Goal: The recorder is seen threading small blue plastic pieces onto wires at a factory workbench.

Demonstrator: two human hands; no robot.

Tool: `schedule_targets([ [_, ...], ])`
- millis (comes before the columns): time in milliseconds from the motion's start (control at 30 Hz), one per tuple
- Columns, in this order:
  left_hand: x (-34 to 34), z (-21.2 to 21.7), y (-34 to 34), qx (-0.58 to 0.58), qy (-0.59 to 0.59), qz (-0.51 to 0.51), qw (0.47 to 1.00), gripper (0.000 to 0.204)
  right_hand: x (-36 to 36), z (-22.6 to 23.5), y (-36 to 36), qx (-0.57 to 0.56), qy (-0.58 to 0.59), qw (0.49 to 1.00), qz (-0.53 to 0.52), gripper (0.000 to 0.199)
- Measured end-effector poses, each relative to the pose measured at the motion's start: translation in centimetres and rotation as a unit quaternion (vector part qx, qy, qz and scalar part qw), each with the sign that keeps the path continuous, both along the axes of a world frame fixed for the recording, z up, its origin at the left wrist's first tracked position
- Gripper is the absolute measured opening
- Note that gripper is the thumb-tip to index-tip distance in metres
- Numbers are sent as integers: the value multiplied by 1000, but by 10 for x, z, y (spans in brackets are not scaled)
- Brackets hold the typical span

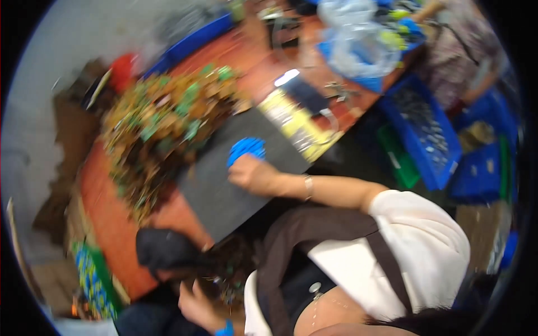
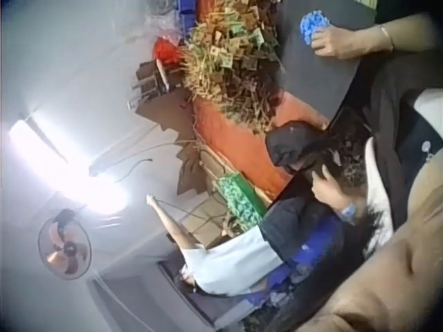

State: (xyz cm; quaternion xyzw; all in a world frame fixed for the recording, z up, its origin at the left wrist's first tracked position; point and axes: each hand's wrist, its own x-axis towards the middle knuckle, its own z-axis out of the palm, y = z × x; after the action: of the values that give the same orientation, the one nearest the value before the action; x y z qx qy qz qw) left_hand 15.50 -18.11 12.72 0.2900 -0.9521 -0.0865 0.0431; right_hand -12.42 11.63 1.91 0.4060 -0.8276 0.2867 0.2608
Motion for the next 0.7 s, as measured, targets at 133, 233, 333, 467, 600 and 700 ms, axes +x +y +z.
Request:
schedule_targets([
  [133,-69,-15,48,123,110,-118,979,34,-2,7,13,33,38,999,-9,13],
  [233,-120,-8,88,120,144,-228,956,33,4,4,16,36,3,999,1,14],
  [333,-167,-10,110,120,185,-333,917,33,7,5,15,42,13,999,-12,8],
  [467,-243,-26,112,115,242,-356,895,38,7,-1,0,26,41,999,-8,8],
  [600,-325,-36,121,-24,289,-344,893,39,3,-6,-2,21,37,999,-20,9],
  [700,-357,-41,128,-48,308,-348,884,36,12,-5,0,46,17,998,-33,11],
])
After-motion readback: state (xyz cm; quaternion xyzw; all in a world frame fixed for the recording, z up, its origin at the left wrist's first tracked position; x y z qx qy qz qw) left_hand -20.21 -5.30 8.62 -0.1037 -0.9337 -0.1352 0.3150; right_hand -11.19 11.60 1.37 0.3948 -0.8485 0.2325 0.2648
